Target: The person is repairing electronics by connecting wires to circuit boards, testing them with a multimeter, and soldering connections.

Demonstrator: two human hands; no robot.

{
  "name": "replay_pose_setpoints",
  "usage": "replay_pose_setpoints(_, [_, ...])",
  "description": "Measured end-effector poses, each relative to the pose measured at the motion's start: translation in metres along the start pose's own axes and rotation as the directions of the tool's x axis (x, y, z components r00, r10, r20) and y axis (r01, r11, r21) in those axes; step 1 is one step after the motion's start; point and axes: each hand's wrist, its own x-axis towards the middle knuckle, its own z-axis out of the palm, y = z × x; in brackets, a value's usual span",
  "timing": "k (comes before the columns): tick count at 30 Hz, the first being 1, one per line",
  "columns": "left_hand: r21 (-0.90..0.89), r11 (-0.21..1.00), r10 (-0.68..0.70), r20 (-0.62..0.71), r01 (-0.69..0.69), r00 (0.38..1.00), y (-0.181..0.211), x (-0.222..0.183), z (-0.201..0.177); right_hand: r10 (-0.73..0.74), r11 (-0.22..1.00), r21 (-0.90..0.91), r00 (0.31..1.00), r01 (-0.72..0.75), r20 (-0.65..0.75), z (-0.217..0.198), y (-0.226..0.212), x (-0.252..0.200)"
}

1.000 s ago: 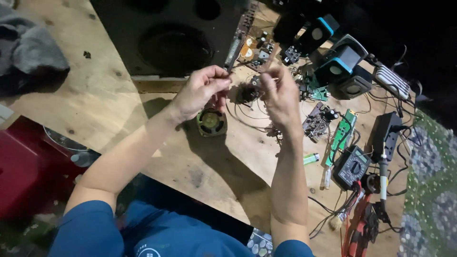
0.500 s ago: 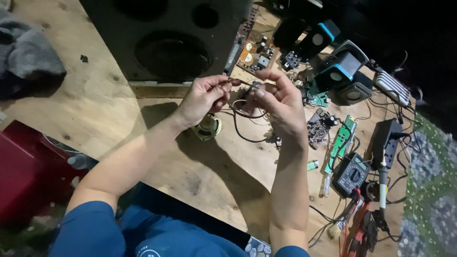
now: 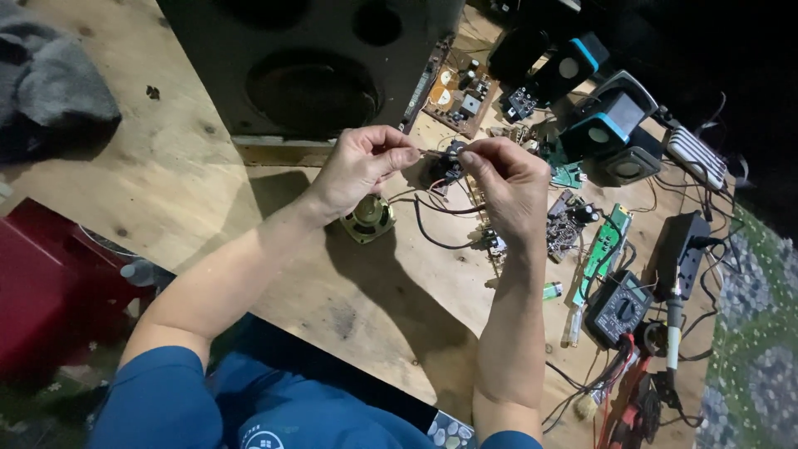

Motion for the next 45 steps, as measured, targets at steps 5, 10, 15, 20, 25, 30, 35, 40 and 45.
replay_pose_setpoints(5, [-0.02,0.999,-0.044,0.037,0.044,0.998,-0.004,0.0,0.002,0.006,1.0,-0.01,1.0,-0.006,-0.01,-0.006,-0.004,-0.002])
replay_pose_setpoints(10, [-0.082,0.987,-0.133,0.062,0.137,0.989,0.002,-0.001,0.003,0.018,1.0,-0.023,1.0,-0.018,-0.013,-0.01,-0.005,-0.002])
replay_pose_setpoints(15, [-0.073,0.991,-0.107,0.088,0.113,0.99,0.0,-0.001,0.005,0.032,0.997,-0.074,0.999,-0.032,0.0,-0.012,-0.003,-0.002])
replay_pose_setpoints(20, [-0.085,0.991,-0.098,0.044,0.102,0.994,-0.011,0.002,0.0,-0.096,0.969,-0.225,0.994,0.107,0.057,0.0,-0.026,-0.002])
replay_pose_setpoints(25, [-0.057,0.992,-0.114,0.038,0.116,0.993,-0.009,-0.001,-0.001,-0.267,0.921,-0.255,0.955,0.293,0.132,0.018,-0.014,-0.002])
replay_pose_setpoints(30, [-0.109,0.981,-0.152,0.077,0.16,0.985,-0.003,-0.006,0.004,0.031,1.0,0.0,0.994,-0.031,0.102,0.023,0.01,-0.003])
replay_pose_setpoints(35, [-0.147,0.969,-0.184,0.116,0.2,0.976,0.002,-0.007,0.003,0.077,0.97,0.21,0.976,-0.121,0.206,0.017,0.052,0.006])
replay_pose_setpoints(40, [-0.175,0.96,-0.196,0.14,0.219,0.971,-0.002,-0.005,0.0,0.157,0.877,0.409,0.955,-0.252,0.252,0.02,0.042,0.003])
replay_pose_setpoints(45, [-0.171,0.961,-0.195,0.14,0.217,0.971,-0.001,-0.006,-0.002,0.181,0.828,0.47,0.939,-0.306,0.292,0.02,0.04,0.004])
